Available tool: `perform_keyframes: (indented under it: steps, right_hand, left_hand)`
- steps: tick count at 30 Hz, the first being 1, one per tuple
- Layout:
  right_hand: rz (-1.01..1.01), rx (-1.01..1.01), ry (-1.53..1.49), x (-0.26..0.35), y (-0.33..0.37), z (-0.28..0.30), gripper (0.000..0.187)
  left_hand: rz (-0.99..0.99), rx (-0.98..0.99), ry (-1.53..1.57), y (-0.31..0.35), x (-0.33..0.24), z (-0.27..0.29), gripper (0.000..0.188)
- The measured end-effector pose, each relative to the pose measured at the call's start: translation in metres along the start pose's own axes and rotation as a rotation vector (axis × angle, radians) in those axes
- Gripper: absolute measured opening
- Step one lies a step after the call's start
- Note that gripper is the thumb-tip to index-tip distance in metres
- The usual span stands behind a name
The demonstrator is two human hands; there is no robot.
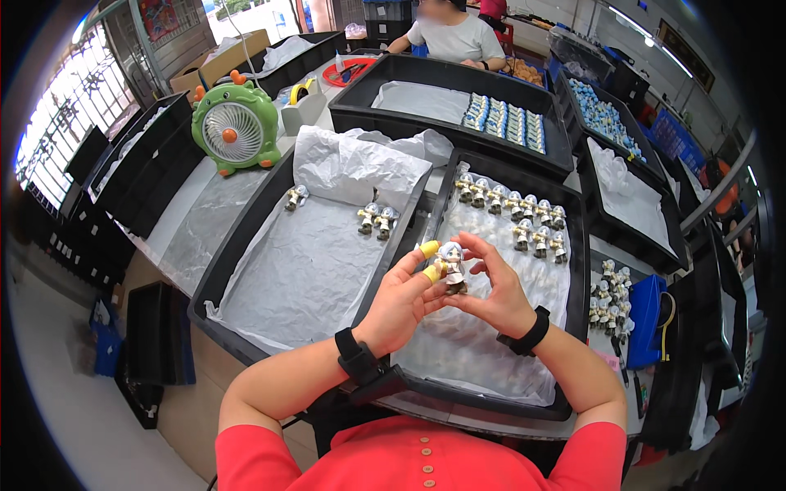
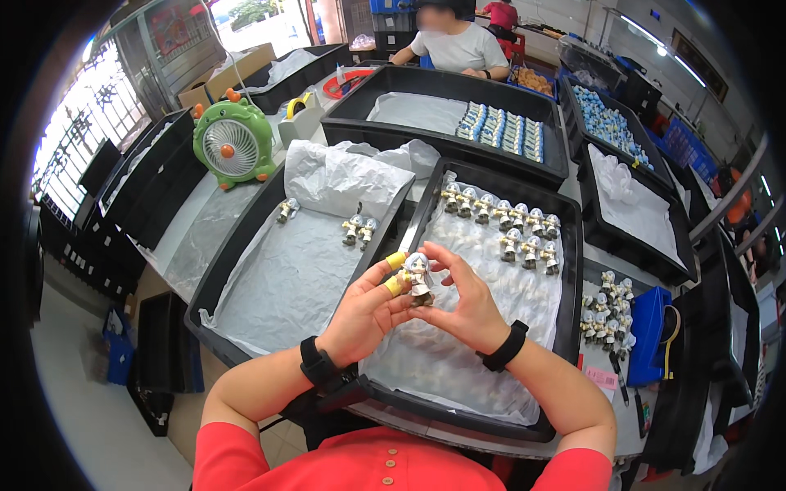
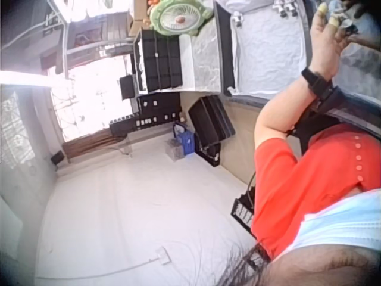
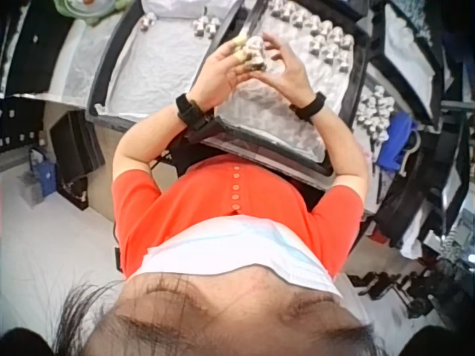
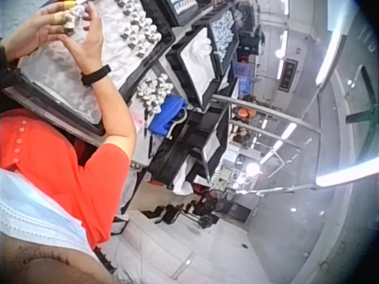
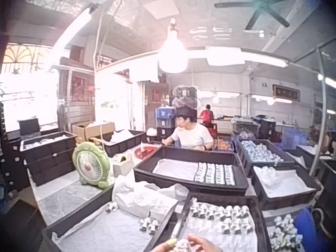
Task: The person assembles small metal valve components by hand, picking up parts from a tray and screwing them together. They use a red-handled screwdriver to tighten the assembly and place the finished units into a black tray lined with white paper. The process is repeated for multiple units.
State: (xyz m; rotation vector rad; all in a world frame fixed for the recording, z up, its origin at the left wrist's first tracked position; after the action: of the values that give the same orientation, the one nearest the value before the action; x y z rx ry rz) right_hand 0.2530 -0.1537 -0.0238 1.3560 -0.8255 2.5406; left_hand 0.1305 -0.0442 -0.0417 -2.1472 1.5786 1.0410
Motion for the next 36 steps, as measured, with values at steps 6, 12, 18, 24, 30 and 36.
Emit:
perform_keyframes:
  steps: [6, 12, 18, 24, 30, 36]
  right_hand:
    - [-0.064, 0.0, -0.088, -0.005, 0.0, 0.0, 0.081]
    - [-0.018, -0.028, 0.023, -0.003, 0.0, 0.002, 0.086]
    - [0.02, -0.026, 0.096, 0.003, 0.001, -0.001, 0.09]
    - [0.043, -0.053, 0.086, 0.007, 0.001, 0.002, 0.094]
    - [0.09, -0.016, 0.062, 0.011, 0.003, -0.001, 0.097]
    - [-0.048, -0.014, -0.046, 0.018, 0.005, -0.007, 0.099]
  left_hand:
    - [0.004, -0.006, -0.026, -0.001, 0.0, -0.001, 0.043]
    - [-0.044, -0.12, -0.107, 0.0, 0.001, 0.0, 0.039]
    - [-0.029, -0.163, -0.275, -0.001, -0.002, 0.005, 0.03]
    - [0.054, -0.156, -0.24, 0.001, -0.001, 0.002, 0.027]
    - [0.194, 0.028, -0.215, 0.0, 0.006, 0.0, 0.047]
    - [0.265, 0.17, -0.076, -0.001, 0.009, -0.009, 0.061]
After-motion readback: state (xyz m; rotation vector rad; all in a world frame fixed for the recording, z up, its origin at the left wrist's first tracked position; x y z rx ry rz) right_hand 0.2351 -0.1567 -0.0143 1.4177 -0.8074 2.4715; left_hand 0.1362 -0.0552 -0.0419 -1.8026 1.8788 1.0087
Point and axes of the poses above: each hand's wrist, its own y-axis away from the middle knuckle, its own z-axis out of the back of the hand, x = y × z, the point moved 3 cm from there along -y, towards the middle knuckle, and after that the axes turned 3 degrees about -x, right-handed, at the moved point
